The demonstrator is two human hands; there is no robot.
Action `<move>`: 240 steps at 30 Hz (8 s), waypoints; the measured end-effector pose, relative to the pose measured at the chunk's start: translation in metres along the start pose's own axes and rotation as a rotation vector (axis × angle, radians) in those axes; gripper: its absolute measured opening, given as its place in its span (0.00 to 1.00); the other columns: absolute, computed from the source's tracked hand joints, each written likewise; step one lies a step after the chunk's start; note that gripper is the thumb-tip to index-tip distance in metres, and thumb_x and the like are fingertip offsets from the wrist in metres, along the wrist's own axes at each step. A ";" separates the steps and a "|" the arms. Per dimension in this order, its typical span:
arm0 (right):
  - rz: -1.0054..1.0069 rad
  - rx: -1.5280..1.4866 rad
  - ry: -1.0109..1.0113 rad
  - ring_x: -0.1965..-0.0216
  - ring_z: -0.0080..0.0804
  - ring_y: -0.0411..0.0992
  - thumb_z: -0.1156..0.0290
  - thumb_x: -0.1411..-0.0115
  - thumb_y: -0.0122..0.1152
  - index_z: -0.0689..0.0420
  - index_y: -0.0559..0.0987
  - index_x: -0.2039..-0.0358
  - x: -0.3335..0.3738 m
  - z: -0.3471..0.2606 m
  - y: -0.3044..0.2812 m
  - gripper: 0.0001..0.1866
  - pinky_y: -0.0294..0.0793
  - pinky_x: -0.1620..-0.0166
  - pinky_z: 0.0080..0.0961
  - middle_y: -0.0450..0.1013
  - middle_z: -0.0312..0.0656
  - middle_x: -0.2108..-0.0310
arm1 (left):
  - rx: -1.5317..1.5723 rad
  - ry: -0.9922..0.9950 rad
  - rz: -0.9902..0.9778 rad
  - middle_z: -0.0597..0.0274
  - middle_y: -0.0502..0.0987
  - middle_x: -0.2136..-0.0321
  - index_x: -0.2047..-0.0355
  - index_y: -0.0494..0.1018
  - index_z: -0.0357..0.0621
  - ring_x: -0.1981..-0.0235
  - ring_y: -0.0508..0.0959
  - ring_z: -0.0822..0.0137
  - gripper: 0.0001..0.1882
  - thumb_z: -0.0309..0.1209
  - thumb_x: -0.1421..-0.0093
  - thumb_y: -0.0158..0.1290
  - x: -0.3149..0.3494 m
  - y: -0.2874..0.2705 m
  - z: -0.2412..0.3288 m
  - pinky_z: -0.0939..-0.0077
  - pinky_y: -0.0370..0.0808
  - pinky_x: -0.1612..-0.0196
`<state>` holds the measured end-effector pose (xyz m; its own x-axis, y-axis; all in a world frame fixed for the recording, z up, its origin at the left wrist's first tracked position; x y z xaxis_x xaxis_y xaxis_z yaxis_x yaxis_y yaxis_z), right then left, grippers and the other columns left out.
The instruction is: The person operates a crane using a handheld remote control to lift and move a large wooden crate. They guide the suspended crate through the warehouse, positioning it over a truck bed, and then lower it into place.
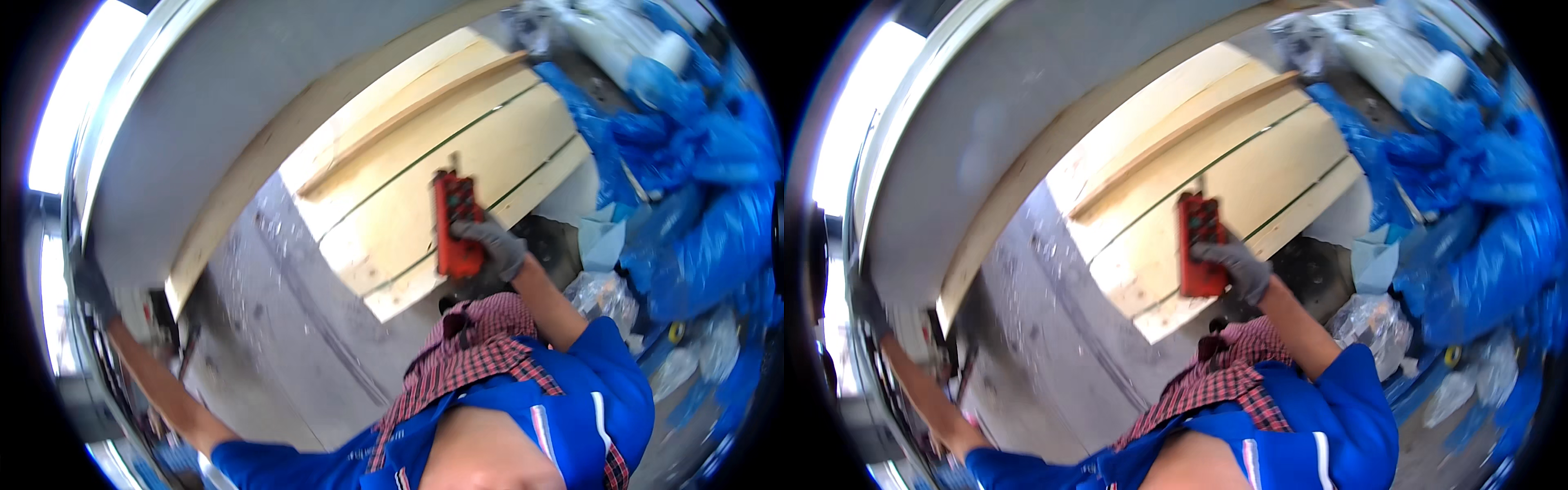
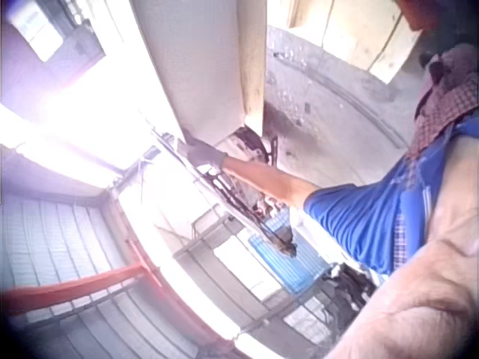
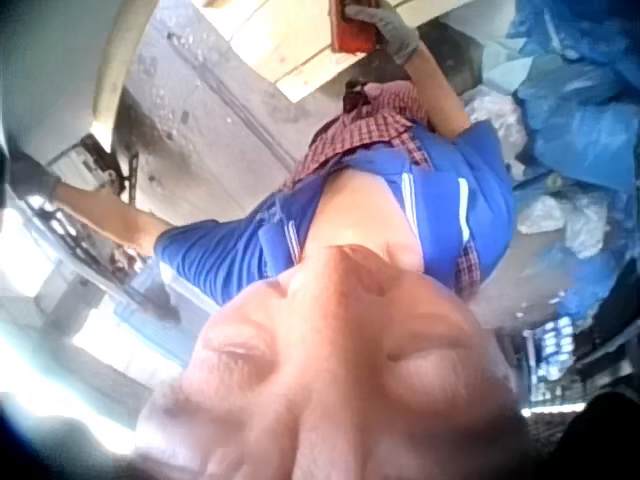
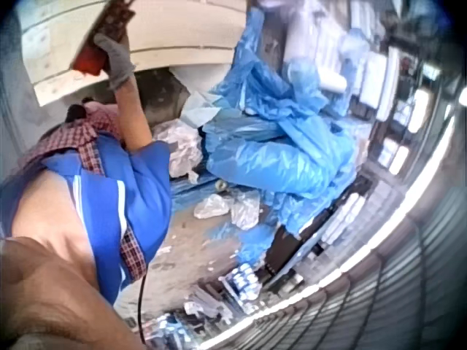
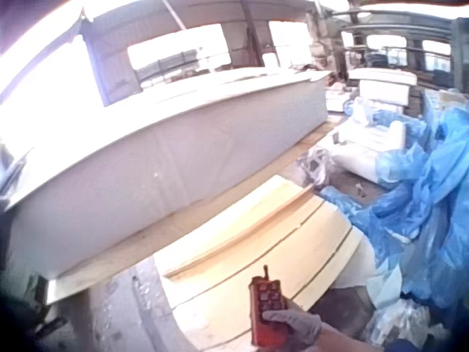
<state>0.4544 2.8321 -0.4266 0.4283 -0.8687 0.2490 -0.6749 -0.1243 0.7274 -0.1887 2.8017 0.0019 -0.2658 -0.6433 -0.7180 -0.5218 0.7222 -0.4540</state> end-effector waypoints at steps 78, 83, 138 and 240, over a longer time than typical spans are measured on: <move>0.212 -0.221 -0.025 0.69 0.29 0.78 0.54 0.35 0.51 0.56 0.73 0.54 -0.042 -0.097 -0.134 0.19 0.81 0.63 0.28 0.77 0.39 0.67 | -0.107 -0.018 -0.083 0.64 0.77 0.62 0.53 0.74 0.53 0.61 0.77 0.60 0.20 0.39 0.46 0.56 -0.005 0.145 0.297 0.66 0.74 0.61; 0.225 -0.203 -0.042 0.68 0.24 0.77 0.53 0.34 0.49 0.55 0.73 0.53 -0.042 -0.092 -0.133 0.19 0.81 0.63 0.26 0.76 0.37 0.67 | -0.078 -0.065 -0.185 0.60 0.75 0.58 0.50 0.71 0.48 0.57 0.76 0.58 0.19 0.36 0.41 0.53 0.004 0.151 0.290 0.66 0.74 0.56; 0.414 0.072 0.122 0.66 0.34 0.77 0.49 0.35 0.46 0.55 0.75 0.56 -0.091 -0.002 -0.100 0.22 0.79 0.61 0.32 0.77 0.41 0.67 | 0.428 -0.320 -0.183 0.50 0.67 0.46 0.44 0.64 0.43 0.44 0.68 0.53 0.29 0.39 0.45 0.53 0.179 0.287 0.478 0.58 0.62 0.40; 0.362 -0.793 0.175 0.54 0.41 0.74 0.47 0.36 0.46 0.59 0.59 0.38 -0.198 0.176 -0.576 0.34 0.76 0.52 0.38 0.69 0.54 0.49 | 0.466 -0.161 -0.399 0.47 0.74 0.57 0.51 0.70 0.43 0.54 0.73 0.45 0.35 0.59 0.48 0.54 0.094 0.708 1.048 0.52 0.68 0.51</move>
<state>0.6529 2.9912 -1.0069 0.3988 -0.6968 0.5962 -0.1997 0.5686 0.7980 0.2667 3.5182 -0.9402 0.0205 -0.8658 -0.5000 -0.1379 0.4929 -0.8591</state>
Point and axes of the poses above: each hand's wrist, its own x-axis away from the middle knuckle, its own y-axis out of the palm, z = x × y, the point moved 4 cm from there along -x, towards the middle knuckle
